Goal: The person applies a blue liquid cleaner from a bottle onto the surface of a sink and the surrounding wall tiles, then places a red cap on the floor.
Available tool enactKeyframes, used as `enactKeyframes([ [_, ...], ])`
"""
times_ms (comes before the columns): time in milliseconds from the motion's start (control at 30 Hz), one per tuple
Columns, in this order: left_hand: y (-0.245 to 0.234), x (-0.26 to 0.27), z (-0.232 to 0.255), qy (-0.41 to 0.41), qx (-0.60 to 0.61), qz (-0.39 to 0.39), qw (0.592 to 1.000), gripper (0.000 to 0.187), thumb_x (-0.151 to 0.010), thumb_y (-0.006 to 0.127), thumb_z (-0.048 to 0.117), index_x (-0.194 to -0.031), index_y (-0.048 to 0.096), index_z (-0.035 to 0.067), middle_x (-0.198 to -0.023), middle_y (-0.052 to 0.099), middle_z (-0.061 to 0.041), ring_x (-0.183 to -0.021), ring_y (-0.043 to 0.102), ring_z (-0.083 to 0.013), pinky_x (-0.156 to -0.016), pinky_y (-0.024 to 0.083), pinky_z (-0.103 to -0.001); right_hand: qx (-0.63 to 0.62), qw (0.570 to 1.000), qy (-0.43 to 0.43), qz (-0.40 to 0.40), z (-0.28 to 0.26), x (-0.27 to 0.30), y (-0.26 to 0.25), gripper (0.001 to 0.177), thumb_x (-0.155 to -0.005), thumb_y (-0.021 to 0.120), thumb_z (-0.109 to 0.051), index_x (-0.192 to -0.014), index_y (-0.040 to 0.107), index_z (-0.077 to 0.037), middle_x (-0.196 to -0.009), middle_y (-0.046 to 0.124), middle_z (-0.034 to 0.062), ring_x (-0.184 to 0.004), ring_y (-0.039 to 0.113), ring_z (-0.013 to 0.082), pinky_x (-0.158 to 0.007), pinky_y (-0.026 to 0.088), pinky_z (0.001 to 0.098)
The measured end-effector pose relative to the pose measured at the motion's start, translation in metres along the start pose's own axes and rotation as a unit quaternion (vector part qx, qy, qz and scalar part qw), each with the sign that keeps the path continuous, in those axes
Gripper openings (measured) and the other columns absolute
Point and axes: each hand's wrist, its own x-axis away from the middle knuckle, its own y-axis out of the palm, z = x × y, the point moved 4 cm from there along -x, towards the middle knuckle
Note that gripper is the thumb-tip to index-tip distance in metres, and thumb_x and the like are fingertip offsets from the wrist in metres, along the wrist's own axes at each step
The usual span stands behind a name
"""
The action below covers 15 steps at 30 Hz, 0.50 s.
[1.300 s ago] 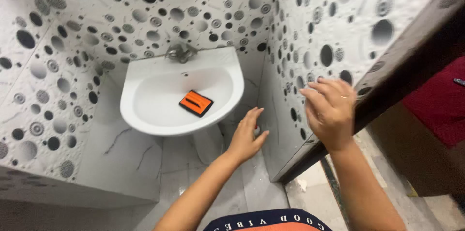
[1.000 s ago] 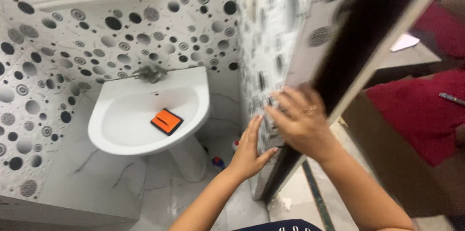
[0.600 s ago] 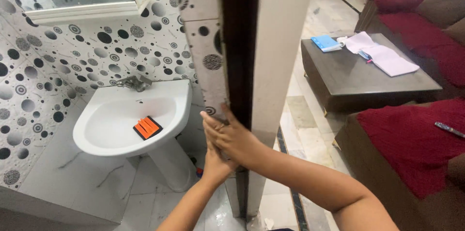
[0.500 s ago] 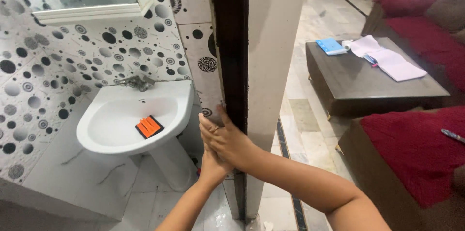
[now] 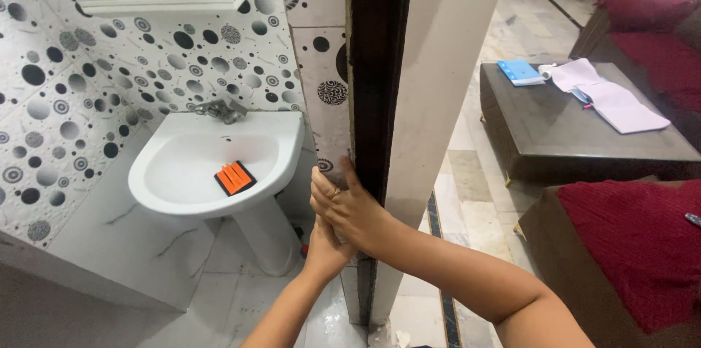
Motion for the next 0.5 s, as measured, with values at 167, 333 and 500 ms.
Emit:
enactKeyframes([
  [167,0.001,0.000,-0.004,0.000,0.007,-0.004,1.000,0.100,-0.076,0.082,0.020,-0.155,0.022,0.007,-0.148,0.051,-0.021,-0.133,0.056,-0.0357,-0.105,0.049,-0.042,0.013,1.000,0.005,-0.018,0.003,0.002,-0.008,0.063,-0.084,0.057,-0.040,-0.139,0.058,-0.009,-0.149,0.047,0.0155,-0.152,0.020,0.0365,-0.112,0.001,0.0777],
  [333,0.001,0.001,-0.006,-0.013,0.006,-0.011,1.000,0.115,-0.075,0.078,0.017,-0.161,0.003,0.009,-0.151,0.047,-0.023,-0.135,0.055,-0.0365,-0.106,0.048,-0.041,0.011,0.998,-0.022,-0.065,0.003,0.002,-0.008,0.053,-0.079,0.061,-0.036,-0.125,0.068,-0.010,-0.156,0.045,0.0113,-0.154,0.012,0.0336,-0.110,0.002,0.0774],
  [500,-0.003,0.003,-0.005,0.006,0.003,-0.020,1.000,0.117,-0.075,0.081,0.017,-0.160,0.001,0.008,-0.152,0.046,-0.023,-0.137,0.052,-0.0371,-0.108,0.046,-0.042,-0.009,0.997,0.005,-0.080,-0.005,0.000,0.005,0.042,-0.086,0.063,-0.034,-0.117,0.073,-0.009,-0.151,0.051,0.0083,-0.156,0.015,0.0338,-0.112,0.003,0.0794],
])
